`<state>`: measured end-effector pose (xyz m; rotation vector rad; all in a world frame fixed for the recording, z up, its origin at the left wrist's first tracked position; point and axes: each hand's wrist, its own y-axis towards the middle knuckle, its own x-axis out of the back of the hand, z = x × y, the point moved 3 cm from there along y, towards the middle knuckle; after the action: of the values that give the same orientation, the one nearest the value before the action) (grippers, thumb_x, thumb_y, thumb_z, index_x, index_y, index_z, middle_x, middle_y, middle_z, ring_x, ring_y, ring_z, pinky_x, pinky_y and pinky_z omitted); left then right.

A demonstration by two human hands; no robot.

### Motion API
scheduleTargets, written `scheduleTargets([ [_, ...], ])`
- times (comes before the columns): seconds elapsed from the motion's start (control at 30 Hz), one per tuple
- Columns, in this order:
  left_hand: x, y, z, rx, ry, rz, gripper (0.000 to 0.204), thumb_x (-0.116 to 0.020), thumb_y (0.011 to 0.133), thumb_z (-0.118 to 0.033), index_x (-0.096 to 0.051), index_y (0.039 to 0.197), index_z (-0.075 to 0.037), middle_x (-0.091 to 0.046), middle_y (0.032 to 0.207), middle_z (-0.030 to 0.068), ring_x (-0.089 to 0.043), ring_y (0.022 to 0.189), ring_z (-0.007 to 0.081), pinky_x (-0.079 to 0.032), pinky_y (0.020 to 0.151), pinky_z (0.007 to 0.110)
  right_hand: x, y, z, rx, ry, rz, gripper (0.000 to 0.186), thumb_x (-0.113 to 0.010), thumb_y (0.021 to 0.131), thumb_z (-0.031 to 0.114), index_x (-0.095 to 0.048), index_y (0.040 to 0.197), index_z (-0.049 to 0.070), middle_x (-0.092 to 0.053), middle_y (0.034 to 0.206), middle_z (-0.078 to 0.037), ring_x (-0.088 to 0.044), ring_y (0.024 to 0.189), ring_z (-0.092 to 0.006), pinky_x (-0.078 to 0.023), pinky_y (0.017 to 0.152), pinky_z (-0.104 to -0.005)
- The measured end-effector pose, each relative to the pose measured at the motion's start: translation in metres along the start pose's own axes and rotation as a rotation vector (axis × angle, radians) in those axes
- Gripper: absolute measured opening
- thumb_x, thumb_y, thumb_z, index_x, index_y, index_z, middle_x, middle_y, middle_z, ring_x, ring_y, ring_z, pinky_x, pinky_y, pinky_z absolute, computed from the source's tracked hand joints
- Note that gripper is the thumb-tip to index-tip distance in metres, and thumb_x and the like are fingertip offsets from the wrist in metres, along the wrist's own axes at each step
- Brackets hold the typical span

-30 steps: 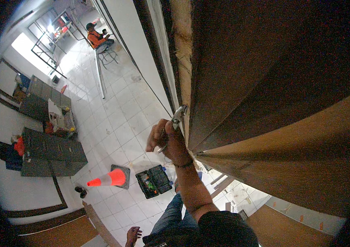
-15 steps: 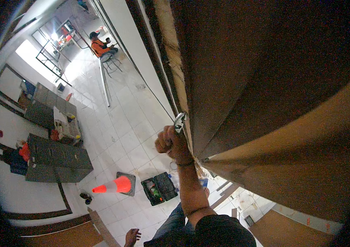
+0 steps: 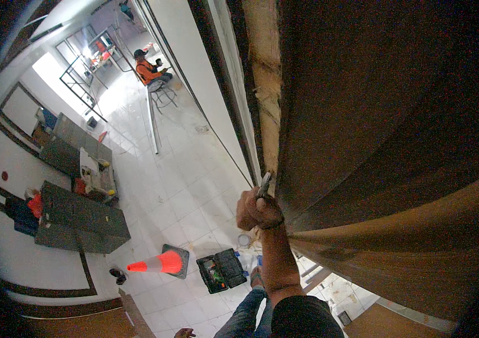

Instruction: The person removes sections of a wooden door frame using a chisel and hammer. The person hammers the chisel into the seams to pry the wood loose, then pulls the strips away by hand.

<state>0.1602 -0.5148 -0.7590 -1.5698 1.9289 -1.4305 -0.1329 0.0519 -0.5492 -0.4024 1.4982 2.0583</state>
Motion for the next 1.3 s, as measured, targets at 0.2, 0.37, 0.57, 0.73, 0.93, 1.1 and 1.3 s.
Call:
scheduleTargets([
  [0.2,-0.020,0.008,0.016,0.023,0.036,0.119,0.037,-0.053,0.091,-0.038,-0.059,0.109,-0.006,-0.066,0.084,0.0096,-0.061,0.066,0.0166,-0.050,0.054,0.031,-0.036,-0.031,-0.143,0.125,-0.231,-0.820,0.029,-0.046,0.095,0.026,-0.042,0.070,0.011,-0.042,0.058,0.001,-0.042,0.053,-0.0146,-0.034,0.051,-0.0328],
  [0.37,-0.022,0.019,-0.018,-0.295,0.585,-0.036,0.038,-0.051,0.091,-0.036,-0.063,0.102,-0.002,-0.067,0.087,0.0097,-0.064,0.074,0.0202,-0.051,0.068,0.034,-0.084,-0.112,-0.283,-0.886,-0.421,-0.900,0.040,-0.044,0.097,0.038,-0.058,0.081,0.004,-0.056,0.064,-0.002,-0.051,0.057,-0.0166,-0.043,0.059,-0.0332],
  [0.57,-0.049,-0.024,-0.270,-0.469,-0.348,0.007,0.036,-0.051,0.094,-0.031,-0.061,0.106,0.002,-0.063,0.089,0.0048,-0.058,0.081,0.0139,-0.047,0.077,0.028,-0.115,-0.083,-0.192,-0.931,-0.686,-1.004,0.049,-0.050,0.092,0.050,-0.051,0.067,0.008,-0.043,0.052,0.002,-0.038,0.044,-0.0082,-0.030,0.042,-0.0264],
  [0.73,-0.058,-0.087,-0.393,-0.722,-0.719,0.224,0.033,-0.056,0.092,-0.027,-0.064,0.104,0.003,-0.066,0.092,0.0058,-0.059,0.084,0.0132,-0.045,0.082,0.027,-0.156,-0.042,-0.158,-1.198,-0.780,-0.762,0.056,-0.046,0.092,0.054,-0.051,0.069,0.004,-0.045,0.051,-0.001,-0.041,0.045,-0.0123,-0.034,0.044,-0.0306],
  [0.93,-0.078,-0.091,-0.392,-0.606,-0.557,0.382,0.028,-0.060,0.090,-0.023,-0.067,0.099,0.002,-0.068,0.090,0.0085,-0.062,0.081,0.0142,-0.048,0.079,0.028,-0.179,-0.068,-0.135,-1.281,-0.834,-0.597,0.055,-0.040,0.095,0.053,-0.062,0.089,0.003,-0.057,0.063,-0.004,-0.050,0.056,-0.0147,-0.039,0.050,-0.0312],
  [1.1,-0.091,-0.087,-0.384,-0.644,-0.635,0.443,0.028,-0.057,0.092,-0.021,-0.067,0.101,0.003,-0.068,0.096,0.0111,-0.063,0.088,0.0165,-0.049,0.083,0.032,-0.191,-0.112,-0.124,-1.229,-0.790,-0.610,0.056,-0.037,0.095,0.052,-0.061,0.108,0.003,-0.066,0.080,-0.010,-0.058,0.065,-0.0182,-0.049,0.060,-0.0306],
  [1.3,-0.089,-0.046,-0.389,-0.758,-0.439,0.334,0.050,-0.061,0.089,-0.027,-0.048,0.129,0.001,-0.057,0.123,0.0177,-0.058,0.108,0.0231,-0.047,0.090,0.034,-0.158,-0.106,-0.092,-0.969,-1.106,-0.900,0.058,-0.038,0.095,0.053,-0.057,0.118,0.004,-0.064,0.095,-0.015,-0.063,0.077,-0.0209,-0.051,0.070,-0.0341],
])
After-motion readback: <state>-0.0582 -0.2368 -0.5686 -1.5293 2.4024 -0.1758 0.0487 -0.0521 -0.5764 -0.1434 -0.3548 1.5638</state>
